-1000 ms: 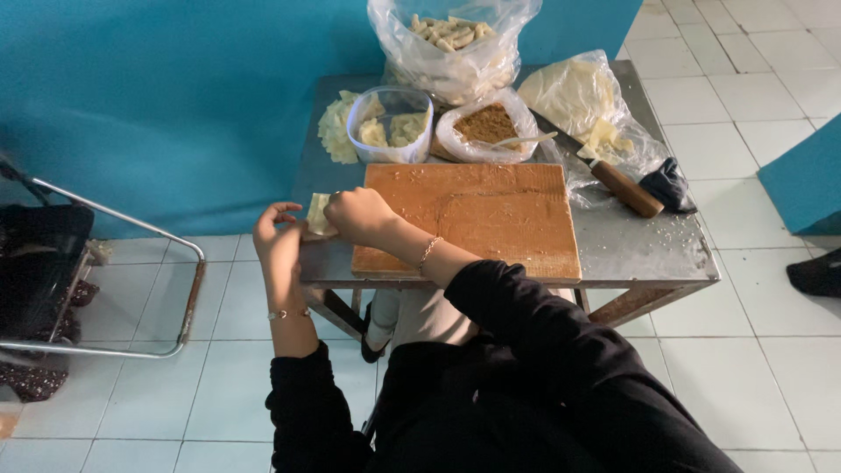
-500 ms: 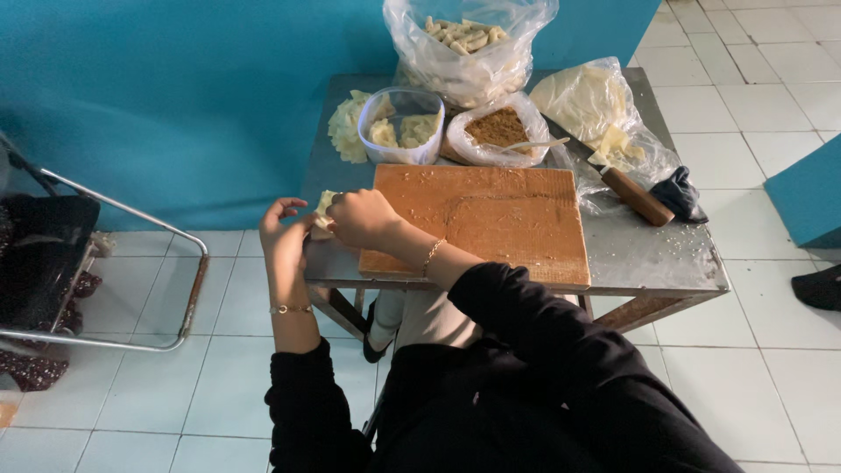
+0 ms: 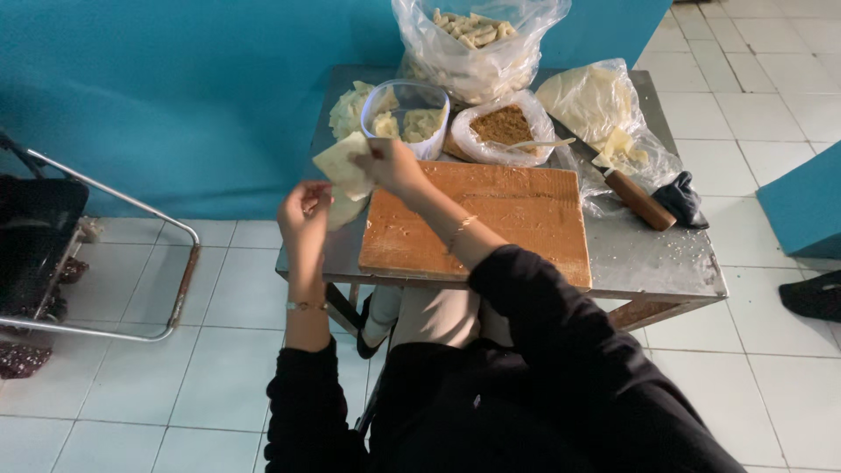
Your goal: The person sits at a small table and folds triangular pastry wrappers one at a time, spooning brown filling from a bowl onto each wrapper, folding and pinching the wrapper closed into a roll, and placing the finished rolls into a plastic bag. A knife and stacks of unused wrappers sit on the table.
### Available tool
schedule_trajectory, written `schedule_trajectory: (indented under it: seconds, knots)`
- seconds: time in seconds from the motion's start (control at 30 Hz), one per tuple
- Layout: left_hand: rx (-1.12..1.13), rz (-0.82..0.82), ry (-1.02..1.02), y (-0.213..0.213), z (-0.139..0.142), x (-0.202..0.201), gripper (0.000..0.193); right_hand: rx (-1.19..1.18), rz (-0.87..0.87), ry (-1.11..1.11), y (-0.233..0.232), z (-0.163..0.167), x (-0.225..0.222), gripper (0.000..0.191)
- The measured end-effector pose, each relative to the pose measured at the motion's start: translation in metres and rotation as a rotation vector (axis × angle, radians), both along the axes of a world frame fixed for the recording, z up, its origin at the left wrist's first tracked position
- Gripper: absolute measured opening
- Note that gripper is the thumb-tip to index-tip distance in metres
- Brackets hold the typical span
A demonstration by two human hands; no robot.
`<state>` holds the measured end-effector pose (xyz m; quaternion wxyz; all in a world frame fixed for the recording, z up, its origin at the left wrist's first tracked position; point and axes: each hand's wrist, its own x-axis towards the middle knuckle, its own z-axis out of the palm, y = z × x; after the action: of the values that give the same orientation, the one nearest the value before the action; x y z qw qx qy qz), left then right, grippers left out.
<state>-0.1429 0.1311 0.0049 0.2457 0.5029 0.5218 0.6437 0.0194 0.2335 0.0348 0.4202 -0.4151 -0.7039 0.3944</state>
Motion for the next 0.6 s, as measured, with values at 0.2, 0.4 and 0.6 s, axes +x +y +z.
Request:
schedule_trajectory:
  seconds: [0.2,0.4,0.6]
  knots:
    - [0.165,-0.038,-0.105,-0.043,0.02,0.066,0.029,0.213,-0.02,0.028,-0.065,0.047,0.065,0.026]
    - [0.113,-0.578,-1.087,-0.083,0.001,0.142,0.048,0.521,0.058,-0.072,-0.174,0.055,0.115,0.034]
    - [-0.043,-0.765,-1.14,-0.123,0.002,0.162,0.053,0.408,-0.039,0.009,-0.21,0.054,0.155,0.024]
